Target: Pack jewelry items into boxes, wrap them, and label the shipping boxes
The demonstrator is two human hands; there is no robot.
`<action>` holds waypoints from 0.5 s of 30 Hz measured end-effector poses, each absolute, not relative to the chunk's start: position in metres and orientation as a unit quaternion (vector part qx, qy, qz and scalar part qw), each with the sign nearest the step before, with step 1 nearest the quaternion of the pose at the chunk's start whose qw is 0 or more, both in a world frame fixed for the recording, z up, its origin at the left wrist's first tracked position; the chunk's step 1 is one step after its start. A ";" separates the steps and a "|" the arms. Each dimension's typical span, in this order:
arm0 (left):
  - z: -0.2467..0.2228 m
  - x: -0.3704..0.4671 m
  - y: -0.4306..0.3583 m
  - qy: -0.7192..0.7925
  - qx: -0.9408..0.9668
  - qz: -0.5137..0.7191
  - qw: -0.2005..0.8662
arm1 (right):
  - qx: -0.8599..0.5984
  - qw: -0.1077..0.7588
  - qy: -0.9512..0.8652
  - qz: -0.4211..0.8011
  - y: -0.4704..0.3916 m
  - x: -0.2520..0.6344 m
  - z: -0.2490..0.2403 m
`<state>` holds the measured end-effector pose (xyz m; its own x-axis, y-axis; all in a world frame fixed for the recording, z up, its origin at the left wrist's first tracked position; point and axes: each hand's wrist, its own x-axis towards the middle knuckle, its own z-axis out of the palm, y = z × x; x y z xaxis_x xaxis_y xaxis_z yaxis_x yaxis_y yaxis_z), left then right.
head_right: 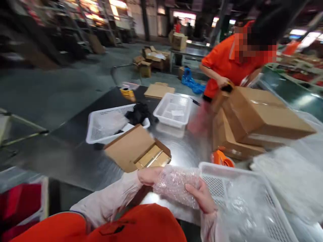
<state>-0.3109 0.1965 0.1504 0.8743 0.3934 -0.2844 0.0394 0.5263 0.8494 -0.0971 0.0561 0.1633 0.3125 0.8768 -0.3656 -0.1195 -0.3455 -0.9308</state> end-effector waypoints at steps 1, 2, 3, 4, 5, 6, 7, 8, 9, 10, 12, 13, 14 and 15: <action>0.152 -0.340 0.211 0.226 0.459 0.107 0.852 | -0.635 0.503 -0.277 0.517 0.061 -0.102 0.156; 0.154 -0.369 0.223 0.236 0.444 0.135 0.854 | -0.631 0.511 -0.263 0.520 0.066 -0.107 0.151; 0.155 -0.395 0.231 0.257 0.430 0.186 0.845 | -0.631 0.514 -0.255 0.521 0.074 -0.111 0.150; 0.157 -0.416 0.236 0.288 0.421 0.248 0.824 | -0.633 0.509 -0.257 0.523 0.084 -0.115 0.151; 0.157 -0.431 0.238 0.319 0.417 0.306 0.794 | -0.632 0.499 -0.271 0.527 0.097 -0.122 0.153; 0.156 -0.439 0.237 0.338 0.418 0.341 0.771 | -0.627 0.483 -0.295 0.536 0.111 -0.132 0.158; 0.154 -0.441 0.234 0.344 0.424 0.352 0.760 | -0.614 0.466 -0.324 0.548 0.127 -0.144 0.162; 0.152 -0.440 0.231 0.345 0.431 0.352 0.755 | -0.596 0.450 -0.352 0.564 0.143 -0.159 0.166; 0.151 -0.436 0.230 0.344 0.440 0.348 0.753 | -0.577 0.440 -0.374 0.578 0.160 -0.175 0.169; 0.150 -0.433 0.232 0.345 0.450 0.350 0.746 | -0.560 0.435 -0.388 0.589 0.175 -0.191 0.170; 0.151 -0.437 0.250 0.365 0.462 0.369 0.720 | -0.548 0.455 -0.393 0.581 0.200 -0.219 0.166; 0.153 -0.446 0.267 0.381 0.459 0.387 0.703 | -0.557 0.476 -0.389 0.559 0.208 -0.228 0.160; 0.155 -0.458 0.289 0.401 0.451 0.408 0.685 | -0.570 0.492 -0.387 0.533 0.213 -0.234 0.153; 0.157 -0.473 0.315 0.423 0.436 0.438 0.662 | -0.587 0.494 -0.392 0.508 0.214 -0.237 0.144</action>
